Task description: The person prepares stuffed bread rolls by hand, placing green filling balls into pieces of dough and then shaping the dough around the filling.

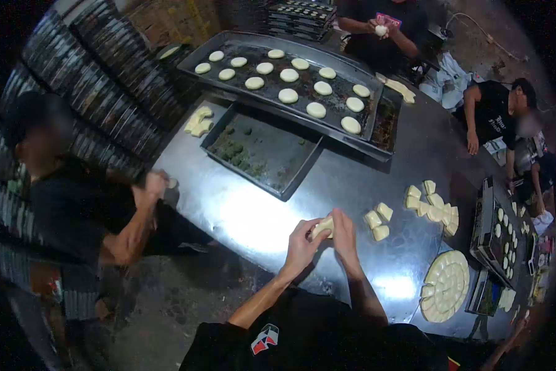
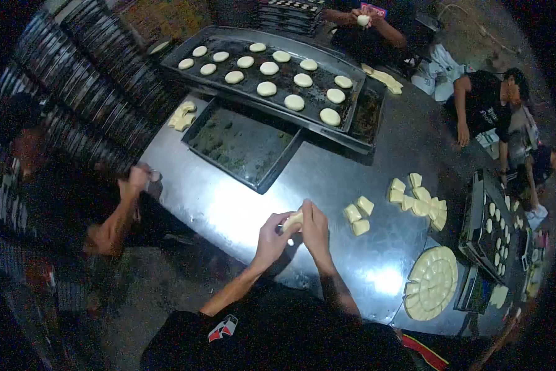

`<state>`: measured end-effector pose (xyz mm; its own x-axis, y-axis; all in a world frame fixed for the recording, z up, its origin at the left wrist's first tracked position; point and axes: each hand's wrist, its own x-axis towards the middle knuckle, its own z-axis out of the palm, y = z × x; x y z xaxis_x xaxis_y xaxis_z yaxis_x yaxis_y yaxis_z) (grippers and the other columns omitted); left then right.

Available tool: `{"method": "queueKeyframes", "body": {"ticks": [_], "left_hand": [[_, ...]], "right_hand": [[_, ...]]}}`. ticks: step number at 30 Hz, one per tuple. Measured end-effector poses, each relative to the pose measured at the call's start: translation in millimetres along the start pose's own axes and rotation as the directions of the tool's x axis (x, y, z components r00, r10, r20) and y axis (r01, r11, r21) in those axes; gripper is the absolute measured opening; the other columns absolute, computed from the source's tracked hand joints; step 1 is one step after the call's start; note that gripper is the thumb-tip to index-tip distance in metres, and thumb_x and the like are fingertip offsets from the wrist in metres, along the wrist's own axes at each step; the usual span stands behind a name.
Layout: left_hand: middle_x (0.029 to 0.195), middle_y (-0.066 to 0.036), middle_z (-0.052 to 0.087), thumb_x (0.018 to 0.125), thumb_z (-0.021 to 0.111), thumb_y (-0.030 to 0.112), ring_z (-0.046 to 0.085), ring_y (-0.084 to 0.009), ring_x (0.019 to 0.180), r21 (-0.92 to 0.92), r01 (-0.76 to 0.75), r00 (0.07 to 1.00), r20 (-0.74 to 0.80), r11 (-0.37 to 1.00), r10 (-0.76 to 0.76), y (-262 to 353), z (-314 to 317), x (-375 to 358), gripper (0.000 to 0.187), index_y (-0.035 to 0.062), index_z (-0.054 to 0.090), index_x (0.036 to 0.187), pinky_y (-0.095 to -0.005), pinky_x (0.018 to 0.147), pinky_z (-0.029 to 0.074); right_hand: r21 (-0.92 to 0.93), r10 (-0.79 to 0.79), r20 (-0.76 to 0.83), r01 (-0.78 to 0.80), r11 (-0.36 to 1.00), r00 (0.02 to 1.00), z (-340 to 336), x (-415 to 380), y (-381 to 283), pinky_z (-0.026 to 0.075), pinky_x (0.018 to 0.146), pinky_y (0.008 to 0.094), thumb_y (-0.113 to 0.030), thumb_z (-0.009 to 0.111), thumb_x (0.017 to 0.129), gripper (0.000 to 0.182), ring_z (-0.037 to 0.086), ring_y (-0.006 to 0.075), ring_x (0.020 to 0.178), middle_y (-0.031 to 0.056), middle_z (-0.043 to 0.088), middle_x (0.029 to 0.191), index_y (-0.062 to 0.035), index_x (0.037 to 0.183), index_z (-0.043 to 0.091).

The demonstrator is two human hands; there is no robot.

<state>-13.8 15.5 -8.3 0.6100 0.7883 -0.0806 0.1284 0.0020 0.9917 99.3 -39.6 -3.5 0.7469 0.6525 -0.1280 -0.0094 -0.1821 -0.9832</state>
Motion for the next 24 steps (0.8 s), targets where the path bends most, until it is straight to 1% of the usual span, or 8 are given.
{"method": "queueKeyframes", "body": {"ticks": [4, 7, 9, 12, 13, 16, 18, 24], "left_hand": [[0.098, -0.01, 0.062, 0.085, 0.07, 0.005, 0.06, -0.0166, 0.095, -0.246, -0.061, 0.979, -0.203, 0.967, 0.01, -7.3, -2.5, -11.4, 0.027, -0.0043, 0.063, 0.11, -0.0269, 0.084, 0.051], [0.102, -0.009, 0.062, 0.086, 0.069, 0.003, 0.06, -0.0155, 0.095, -0.323, -0.046, 0.928, -0.364, 0.945, -0.079, -1.9, -15.6, -18.2, 0.027, -0.0052, 0.062, 0.11, -0.0267, 0.082, 0.051], [0.1, -0.012, 0.064, 0.088, 0.067, 0.005, 0.062, -0.013, 0.085, -0.286, -0.111, 0.91, -0.414, 0.952, -0.019, -21.1, -32.9, -12.8, 0.03, -0.0068, 0.058, 0.115, -0.025, 0.07, 0.053], [0.093, -0.009, 0.065, 0.091, 0.066, 0.019, 0.062, -0.013, 0.076, -0.568, 0.144, 0.936, -0.187, 0.81, -0.298, -10.2, -69.3, -0.6, 0.033, -0.0048, 0.059, 0.112, -0.025, 0.065, 0.052], [0.09, -0.006, 0.065, 0.091, 0.067, 0.025, 0.061, -0.0121, 0.074, -0.616, 0.225, 0.922, -0.115, 0.755, -0.369, -10.3, -84.5, 6.0, 0.035, -0.0034, 0.061, 0.11, -0.0235, 0.065, 0.05], [0.088, -0.008, 0.066, 0.092, 0.066, 0.029, 0.062, -0.0123, 0.07, -0.642, 0.123, 0.889, -0.268, 0.757, -0.372, -15.0, -132.3, 18.0, 0.038, -0.0035, 0.06, 0.111, -0.0244, 0.057, 0.051], [0.094, -0.01, 0.066, 0.093, 0.065, 0.028, 0.064, -0.0146, 0.08, -0.603, 0.06, 0.868, -0.362, 0.796, -0.339, -25.0, -152.3, 27.3, 0.041, -0.0058, 0.059, 0.115, -0.0258, 0.068, 0.054], [0.102, -0.012, 0.065, 0.096, 0.059, 0.024, 0.064, -0.0167, 0.088, -0.728, 0.055, 0.868, -0.303, 0.684, -0.392, -34.8, -171.9, 58.3, 0.039, -0.0092, 0.057, 0.117, -0.0285, 0.078, 0.054]], "right_hand": [[-0.249, -0.181, -0.145, 0.141, 0.958, 0.973, 29.3, -6.0, -20.3, 0.039, 0.049, 0.0378, -0.03, 0.045, 0.101, 0.046, 0.047, 0.0145, 0.048, 0.0159, 0.046, 0.05, 0.0058, 0.073, 0.057], [-0.214, -0.237, 0.007, 0.233, 0.949, 0.971, 54.7, -6.4, -27.8, 0.04, 0.05, 0.0395, -0.031, 0.047, 0.1, 0.046, 0.049, 0.016, 0.049, 0.0187, 0.051, 0.054, 0.0062, 0.075, 0.059], [-0.259, -0.247, 0.143, 0.277, 0.925, 0.958, 65.6, 11.1, -39.3, 0.041, 0.052, 0.0416, -0.033, 0.048, 0.099, 0.047, 0.053, 0.0259, 0.048, 0.0223, 0.055, 0.058, 0.0057, 0.075, 0.06], [-0.395, -0.22, 0.407, 0.388, 0.833, 0.887, 100.2, 52.2, -43.7, 0.043, 0.054, 0.0421, -0.038, 0.053, 0.095, 0.049, 0.057, 0.0406, 0.057, 0.0238, 0.057, 0.062, 0.0048, 0.073, 0.061], [-0.327, -0.276, 0.509, 0.48, 0.814, 0.815, 115.6, 66.9, -43.8, 0.044, 0.055, 0.0429, -0.038, 0.054, 0.095, 0.047, 0.057, 0.0382, 0.054, 0.0213, 0.059, 0.061, 0.0034, 0.076, 0.063], [-0.297, -0.097, 0.597, 0.331, 0.896, 0.796, 163.4, 128.5, -46.3, 0.048, 0.064, 0.0407, -0.031, 0.059, 0.092, 0.033, 0.061, 0.0351, 0.068, 0.0175, 0.065, 0.071, -0.0009, 0.083, 0.069], [-0.377, -0.528, 0.618, 0.809, 0.451, 0.582, 197.9, 179.0, -23.7, 0.049, 0.08, 0.04, -0.018, 0.065, 0.086, 0.018, 0.06, 0.0328, 0.093, 0.0143, 0.068, 0.096, -0.0054, 0.099, 0.071], [-0.36, -0.421, 0.713, 0.808, 0.467, 0.561, 270.4, 235.2, 2.0, 0.047, 0.094, 0.0433, -0.006, 0.069, 0.079, 0.036, 0.05, 0.0332, 0.111, 0.0129, 0.06, 0.116, -0.006, 0.114, 0.065]]}}
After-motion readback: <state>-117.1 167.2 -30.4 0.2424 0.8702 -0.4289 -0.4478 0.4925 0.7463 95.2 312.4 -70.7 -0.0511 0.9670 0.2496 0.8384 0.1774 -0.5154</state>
